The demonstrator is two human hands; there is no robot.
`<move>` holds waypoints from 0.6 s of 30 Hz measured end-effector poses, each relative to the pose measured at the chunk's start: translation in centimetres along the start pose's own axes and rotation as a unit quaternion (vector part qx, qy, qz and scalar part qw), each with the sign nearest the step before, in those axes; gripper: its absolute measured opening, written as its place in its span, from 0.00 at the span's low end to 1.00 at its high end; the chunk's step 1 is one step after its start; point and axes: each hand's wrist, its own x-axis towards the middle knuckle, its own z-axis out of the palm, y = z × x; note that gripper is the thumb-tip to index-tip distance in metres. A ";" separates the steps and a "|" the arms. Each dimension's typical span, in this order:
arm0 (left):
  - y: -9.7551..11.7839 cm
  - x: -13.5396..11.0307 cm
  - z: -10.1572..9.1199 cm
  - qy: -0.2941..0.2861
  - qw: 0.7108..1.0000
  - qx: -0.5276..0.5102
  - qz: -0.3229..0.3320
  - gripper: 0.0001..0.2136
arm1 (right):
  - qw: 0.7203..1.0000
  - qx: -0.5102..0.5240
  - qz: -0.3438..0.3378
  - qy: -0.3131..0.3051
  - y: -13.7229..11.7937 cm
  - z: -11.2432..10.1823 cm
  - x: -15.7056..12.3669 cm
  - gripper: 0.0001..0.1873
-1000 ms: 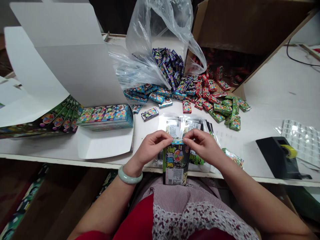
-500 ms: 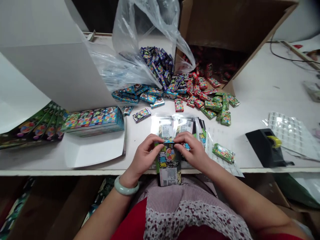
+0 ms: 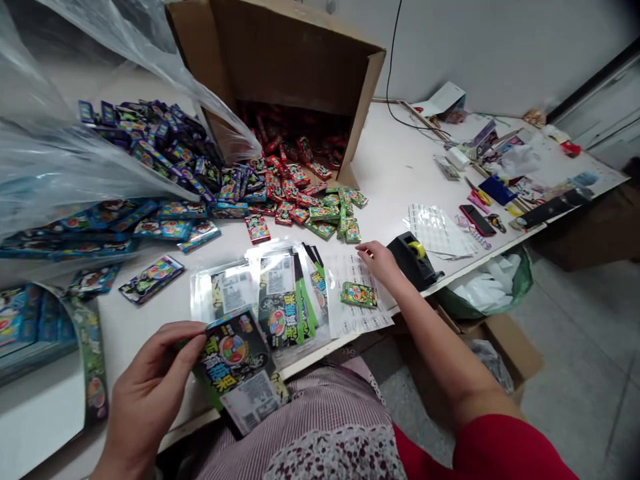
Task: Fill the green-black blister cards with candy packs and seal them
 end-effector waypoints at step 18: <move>-0.7 0.5 1.1 -0.033 0.994 -0.010 0.104 0.05 | 0.975 0.169 -0.076 -0.126 -2.7 -2.9 -2.9 0.08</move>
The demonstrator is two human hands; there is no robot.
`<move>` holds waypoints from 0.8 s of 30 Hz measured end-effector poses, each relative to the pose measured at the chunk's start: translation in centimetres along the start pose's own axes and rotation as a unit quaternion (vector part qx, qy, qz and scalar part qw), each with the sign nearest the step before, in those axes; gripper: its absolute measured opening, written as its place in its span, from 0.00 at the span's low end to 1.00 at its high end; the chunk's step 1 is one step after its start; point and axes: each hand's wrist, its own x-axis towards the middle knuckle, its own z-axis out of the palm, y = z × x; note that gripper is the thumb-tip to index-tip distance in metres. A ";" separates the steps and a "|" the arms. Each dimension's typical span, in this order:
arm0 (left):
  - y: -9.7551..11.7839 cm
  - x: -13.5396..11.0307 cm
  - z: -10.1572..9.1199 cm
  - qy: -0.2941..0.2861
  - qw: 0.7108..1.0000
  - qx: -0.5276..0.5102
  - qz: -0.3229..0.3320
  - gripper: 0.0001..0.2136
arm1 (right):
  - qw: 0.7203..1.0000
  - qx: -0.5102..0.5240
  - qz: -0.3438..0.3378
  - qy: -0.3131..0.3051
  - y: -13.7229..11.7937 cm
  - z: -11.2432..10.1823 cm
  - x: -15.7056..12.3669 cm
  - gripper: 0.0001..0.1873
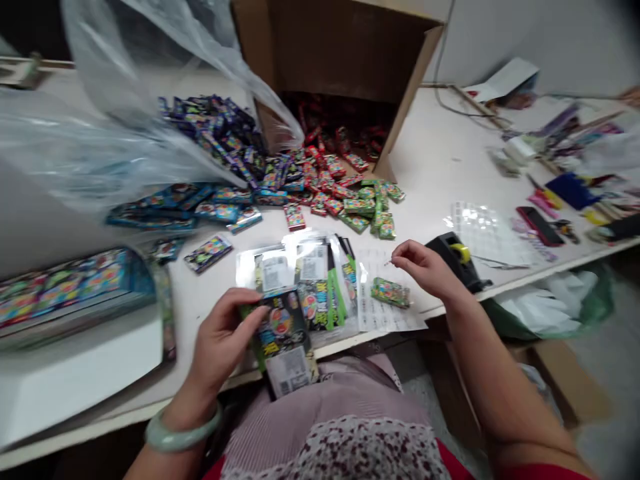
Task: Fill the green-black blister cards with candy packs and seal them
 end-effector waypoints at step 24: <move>0.8 0.2 1.9 0.038 0.994 -0.083 -0.057 0.08 | 0.936 -0.061 -0.087 -0.336 -12.2 13.5 6.0 0.04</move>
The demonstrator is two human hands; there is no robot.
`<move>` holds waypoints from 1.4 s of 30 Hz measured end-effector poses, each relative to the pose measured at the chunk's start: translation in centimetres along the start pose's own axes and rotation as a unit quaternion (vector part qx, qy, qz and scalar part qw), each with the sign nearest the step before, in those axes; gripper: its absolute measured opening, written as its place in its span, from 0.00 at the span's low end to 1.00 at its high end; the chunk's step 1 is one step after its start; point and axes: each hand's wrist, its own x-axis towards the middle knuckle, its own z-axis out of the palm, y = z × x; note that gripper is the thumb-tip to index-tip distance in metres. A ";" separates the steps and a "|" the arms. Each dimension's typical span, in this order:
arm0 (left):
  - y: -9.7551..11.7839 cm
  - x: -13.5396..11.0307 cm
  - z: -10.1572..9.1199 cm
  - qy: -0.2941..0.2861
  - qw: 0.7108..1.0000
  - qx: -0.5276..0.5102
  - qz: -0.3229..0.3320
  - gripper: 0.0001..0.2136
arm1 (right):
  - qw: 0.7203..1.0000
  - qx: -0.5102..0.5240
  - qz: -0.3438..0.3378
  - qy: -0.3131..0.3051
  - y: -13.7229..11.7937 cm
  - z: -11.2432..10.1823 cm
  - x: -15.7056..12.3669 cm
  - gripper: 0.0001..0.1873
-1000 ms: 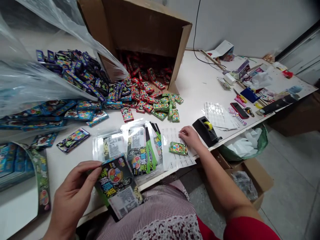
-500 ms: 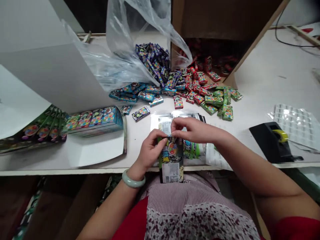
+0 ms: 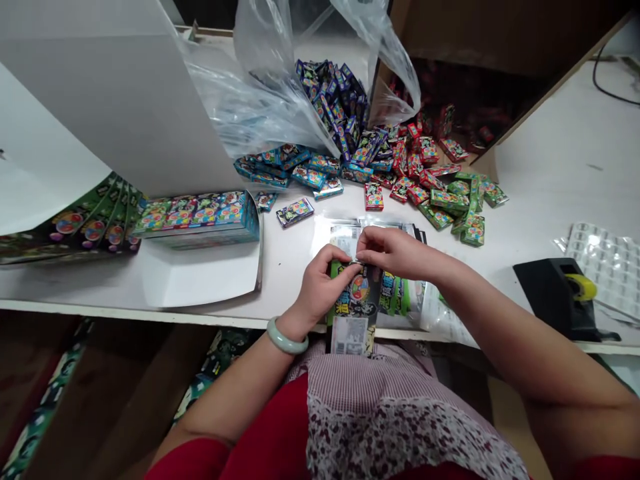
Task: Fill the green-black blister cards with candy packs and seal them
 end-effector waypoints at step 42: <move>-2.7 1.1 1.4 -0.166 0.891 0.419 0.051 0.31 | 0.941 -0.322 0.070 0.080 8.4 -1.1 1.2 0.42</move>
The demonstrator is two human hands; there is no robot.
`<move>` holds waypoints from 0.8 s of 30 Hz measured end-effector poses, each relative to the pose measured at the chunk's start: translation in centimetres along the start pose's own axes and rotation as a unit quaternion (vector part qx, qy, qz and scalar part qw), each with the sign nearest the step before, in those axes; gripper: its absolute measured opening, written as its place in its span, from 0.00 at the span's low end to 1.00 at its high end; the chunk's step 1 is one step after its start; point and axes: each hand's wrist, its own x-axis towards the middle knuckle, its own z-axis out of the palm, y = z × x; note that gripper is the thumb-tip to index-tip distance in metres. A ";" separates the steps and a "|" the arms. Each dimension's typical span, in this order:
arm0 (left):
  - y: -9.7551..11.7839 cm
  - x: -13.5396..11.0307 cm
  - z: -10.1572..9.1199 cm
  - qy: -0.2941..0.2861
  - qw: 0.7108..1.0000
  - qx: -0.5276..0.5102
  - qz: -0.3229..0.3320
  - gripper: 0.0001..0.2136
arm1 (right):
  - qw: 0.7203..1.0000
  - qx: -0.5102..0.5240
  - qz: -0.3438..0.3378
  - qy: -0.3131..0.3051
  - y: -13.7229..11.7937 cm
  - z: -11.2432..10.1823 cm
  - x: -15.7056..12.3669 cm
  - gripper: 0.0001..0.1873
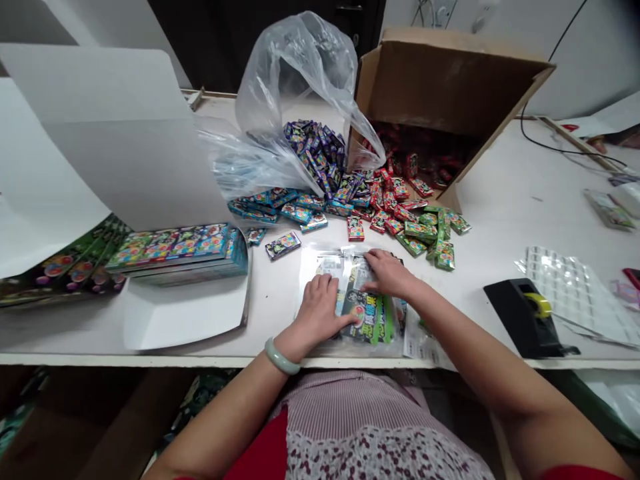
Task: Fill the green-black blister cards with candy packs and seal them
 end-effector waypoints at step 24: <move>0.6 0.0 1.1 0.090 0.965 -0.233 -0.079 0.19 | 0.992 0.097 0.057 0.054 -0.8 -2.0 0.5 0.10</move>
